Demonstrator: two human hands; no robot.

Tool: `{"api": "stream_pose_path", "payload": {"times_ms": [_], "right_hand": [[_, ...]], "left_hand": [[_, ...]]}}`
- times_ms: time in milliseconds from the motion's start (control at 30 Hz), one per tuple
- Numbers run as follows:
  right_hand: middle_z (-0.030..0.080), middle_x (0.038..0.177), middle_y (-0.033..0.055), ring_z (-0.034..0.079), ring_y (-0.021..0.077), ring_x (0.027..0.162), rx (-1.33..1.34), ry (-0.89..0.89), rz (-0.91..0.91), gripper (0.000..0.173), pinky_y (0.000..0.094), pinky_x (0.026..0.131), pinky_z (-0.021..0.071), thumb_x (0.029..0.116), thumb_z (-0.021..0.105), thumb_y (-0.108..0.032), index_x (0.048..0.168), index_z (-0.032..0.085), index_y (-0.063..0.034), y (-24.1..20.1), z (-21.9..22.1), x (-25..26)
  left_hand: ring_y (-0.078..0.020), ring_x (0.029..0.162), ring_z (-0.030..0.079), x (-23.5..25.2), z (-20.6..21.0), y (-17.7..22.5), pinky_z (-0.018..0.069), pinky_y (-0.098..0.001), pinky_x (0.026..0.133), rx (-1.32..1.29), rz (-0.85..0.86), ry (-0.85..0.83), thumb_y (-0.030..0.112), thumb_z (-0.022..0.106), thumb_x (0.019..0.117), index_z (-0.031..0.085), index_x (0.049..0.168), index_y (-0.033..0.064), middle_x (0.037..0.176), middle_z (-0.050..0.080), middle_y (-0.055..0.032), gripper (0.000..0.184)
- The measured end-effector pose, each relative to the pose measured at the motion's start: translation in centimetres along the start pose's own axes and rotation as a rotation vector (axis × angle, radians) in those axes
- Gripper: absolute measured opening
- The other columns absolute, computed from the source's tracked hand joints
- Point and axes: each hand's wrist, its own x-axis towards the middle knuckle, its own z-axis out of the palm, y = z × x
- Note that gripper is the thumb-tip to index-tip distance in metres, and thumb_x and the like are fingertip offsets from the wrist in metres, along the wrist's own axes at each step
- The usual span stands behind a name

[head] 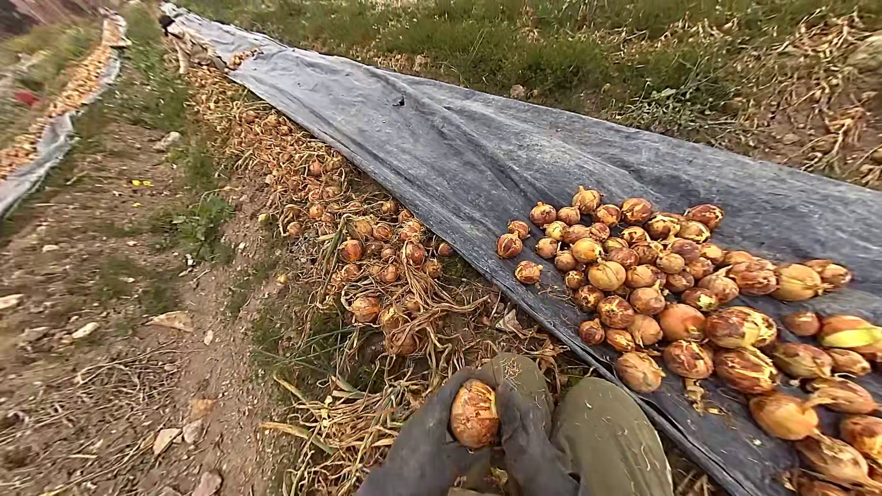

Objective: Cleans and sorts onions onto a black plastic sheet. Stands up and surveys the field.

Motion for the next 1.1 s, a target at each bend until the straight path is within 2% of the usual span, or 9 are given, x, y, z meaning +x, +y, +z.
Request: {"api": "stream_pose_path", "payload": {"times_ms": [200, 333, 467, 600, 700, 800, 900, 1000, 1100], "right_hand": [[0.077, 0.102, 0.0085, 0.075, 0.0171, 0.087, -0.586, 0.175, -0.564, 0.055, 0.0409, 0.074, 0.063, 0.1089, 0.039, -0.044, 0.138, 0.063, -0.005, 0.5, -1.3, -0.6], [0.07, 0.09, 0.0056, 0.063, 0.0146, 0.067, -0.388, 0.228, -0.191, 0.052, 0.0383, 0.064, 0.0572, 0.1108, 0.03, -0.04, 0.14, 0.061, -0.0093, 0.3, -3.4, -0.4], [0.07, 0.123, 0.0155, 0.067, 0.0325, 0.115, -0.669, -0.177, 0.231, 0.073, 0.0592, 0.1, 0.0499, 0.1017, 0.031, -0.068, 0.142, 0.059, -0.0147, 1.1, -5.2, -0.6], [0.066, 0.092, 0.0097, 0.067, 0.0217, 0.082, -0.316, -0.085, 0.295, 0.065, 0.0461, 0.075, 0.0567, 0.1012, 0.039, -0.067, 0.114, 0.067, -0.0097, 0.6, -3.4, -1.2], [0.065, 0.122, 0.0218, 0.068, 0.0348, 0.102, -0.405, -0.042, 0.382, 0.061, 0.0574, 0.088, 0.0543, 0.1086, 0.033, -0.052, 0.143, 0.055, -0.0062, 0.0, -3.5, -1.7], [0.071, 0.093, 0.0137, 0.068, 0.0222, 0.088, -0.508, 0.04, 0.174, 0.055, 0.0399, 0.085, 0.0537, 0.1081, 0.038, -0.043, 0.105, 0.073, -0.0009, -2.5, -4.9, -1.2], [0.064, 0.071, 0.0109, 0.067, 0.0238, 0.068, -0.705, 0.298, -0.262, 0.063, 0.0433, 0.064, 0.0564, 0.1081, 0.034, -0.05, 0.088, 0.069, -0.0024, -0.6, -9.4, 1.7], [0.074, 0.101, 0.0166, 0.073, 0.0315, 0.092, -0.814, 0.419, -0.146, 0.076, 0.054, 0.082, 0.0585, 0.1005, 0.039, -0.066, 0.134, 0.064, -0.003, -3.3, -13.7, 4.6], [0.073, 0.118, 0.0107, 0.071, 0.0253, 0.104, -0.732, 0.453, 0.021, 0.068, 0.0514, 0.093, 0.0557, 0.0997, 0.045, -0.064, 0.146, 0.058, -0.0161, -3.2, -15.1, 5.3]], "left_hand": [[-0.016, 0.092, 0.073, -2.9, 0.1, 0.5, 0.063, -0.0348, 0.083, -0.579, -0.417, -0.278, 0.021, 0.092, 0.0758, 0.056, 0.139, 0.0097, 0.11, 0.074, -0.0074, 0.073], [-0.0106, 0.046, 0.055, -1.9, -1.8, 2.0, 0.0474, -0.0257, 0.045, -0.388, -0.438, -0.205, 0.03, 0.056, 0.106, 0.067, 0.102, 0.0075, 0.075, 0.072, -0.0031, 0.026], [-0.0183, 0.082, 0.072, 0.3, -2.0, 4.7, 0.0585, -0.045, 0.079, 0.288, -0.17, -0.113, 0.041, 0.045, 0.1076, 0.071, 0.101, 0.0123, 0.087, 0.074, -0.0022, 0.04], [-0.0348, 0.113, 0.069, 2.1, -0.7, 8.1, 0.0538, -0.0568, 0.097, 0.566, -0.205, -0.328, 0.041, 0.037, 0.1104, 0.068, 0.13, 0.012, 0.12, 0.073, -0.015, 0.047], [-0.0436, 0.117, 0.066, 3.4, 1.2, 10.6, 0.0494, -0.0626, 0.099, 0.587, -0.213, -0.623, 0.036, 0.037, 0.1109, 0.066, 0.127, 0.002, 0.122, 0.069, -0.0246, 0.048], [-0.0449, 0.123, 0.062, 5.9, 0.9, 11.4, 0.0462, -0.063, 0.103, 0.633, -0.305, -0.713, 0.035, 0.036, 0.1124, 0.065, 0.13, 0.002, 0.128, 0.066, -0.0262, 0.048], [-0.0451, 0.126, 0.061, 9.8, -0.8, 4.0, 0.0467, -0.0664, 0.102, 0.719, -0.561, -0.539, 0.041, 0.035, 0.1108, 0.066, 0.131, 0.0067, 0.132, 0.066, -0.0251, 0.051], [-0.0402, 0.127, 0.062, 13.3, -2.4, -8.9, 0.0496, -0.0634, 0.103, 0.681, -0.554, -0.245, 0.042, 0.047, 0.1059, 0.066, 0.134, 0.0119, 0.132, 0.067, -0.0194, 0.045], [-0.0437, 0.131, 0.058, 16.6, -2.7, -14.7, 0.0449, -0.0624, 0.109, 0.633, -0.522, -0.079, 0.026, 0.042, 0.1066, 0.064, 0.134, 0.0, 0.134, 0.064, -0.0267, 0.044]]}}
